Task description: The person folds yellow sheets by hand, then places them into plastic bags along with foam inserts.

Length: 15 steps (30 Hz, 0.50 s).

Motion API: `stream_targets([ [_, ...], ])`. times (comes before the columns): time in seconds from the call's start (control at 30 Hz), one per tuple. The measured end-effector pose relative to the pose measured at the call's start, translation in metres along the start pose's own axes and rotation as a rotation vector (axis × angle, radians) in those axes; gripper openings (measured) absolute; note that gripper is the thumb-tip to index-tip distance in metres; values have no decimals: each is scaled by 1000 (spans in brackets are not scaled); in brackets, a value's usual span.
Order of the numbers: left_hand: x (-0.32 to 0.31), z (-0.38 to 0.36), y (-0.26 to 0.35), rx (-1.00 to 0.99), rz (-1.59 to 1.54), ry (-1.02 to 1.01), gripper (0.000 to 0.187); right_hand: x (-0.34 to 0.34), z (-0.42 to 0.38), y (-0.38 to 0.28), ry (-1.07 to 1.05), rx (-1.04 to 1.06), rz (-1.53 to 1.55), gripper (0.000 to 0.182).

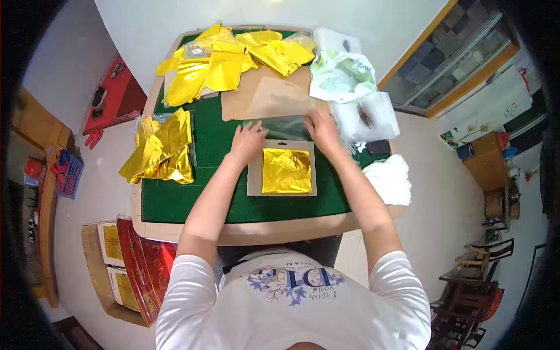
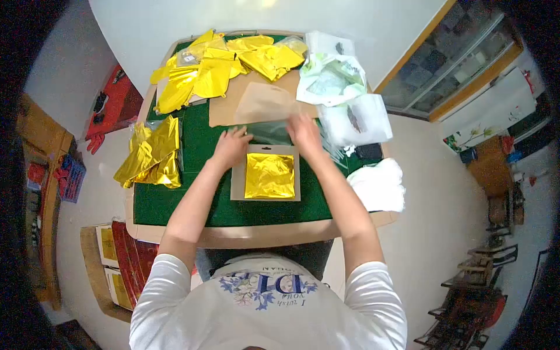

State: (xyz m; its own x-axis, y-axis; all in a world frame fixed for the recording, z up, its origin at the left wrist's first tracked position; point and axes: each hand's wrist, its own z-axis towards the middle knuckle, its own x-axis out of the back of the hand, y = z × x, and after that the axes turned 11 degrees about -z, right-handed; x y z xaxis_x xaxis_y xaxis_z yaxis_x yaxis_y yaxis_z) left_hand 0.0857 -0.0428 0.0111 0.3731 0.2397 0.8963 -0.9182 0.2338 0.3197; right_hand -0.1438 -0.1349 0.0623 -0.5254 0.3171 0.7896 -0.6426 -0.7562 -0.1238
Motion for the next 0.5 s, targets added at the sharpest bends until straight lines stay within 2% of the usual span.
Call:
stream_targets([
  [0.03,-8,-9,-2,34,6,0,33,-11,-10,2,-29,-143,41,13],
  [0.07,-13,-15,-1,72,8,-6,34,-21,-25,8,-35,-135,41,13],
  [0.13,-9,-14,-1,72,4,-13,34,-29,-55,17,-226,-411,75,18],
  [0.23,-4,-10,-1,35,22,13,34,-21,-70,11,-245,-540,95,25],
  [0.27,-2,-7,0,56,9,-29,33,-18,-70,8,-341,-604,134,29],
  [0.3,1,-4,0,74,-3,-71,32,-16,-68,5,-343,-607,137,29],
  [0.5,7,16,-14,129,-133,1,22,-25,-63,12,-490,-573,99,28],
])
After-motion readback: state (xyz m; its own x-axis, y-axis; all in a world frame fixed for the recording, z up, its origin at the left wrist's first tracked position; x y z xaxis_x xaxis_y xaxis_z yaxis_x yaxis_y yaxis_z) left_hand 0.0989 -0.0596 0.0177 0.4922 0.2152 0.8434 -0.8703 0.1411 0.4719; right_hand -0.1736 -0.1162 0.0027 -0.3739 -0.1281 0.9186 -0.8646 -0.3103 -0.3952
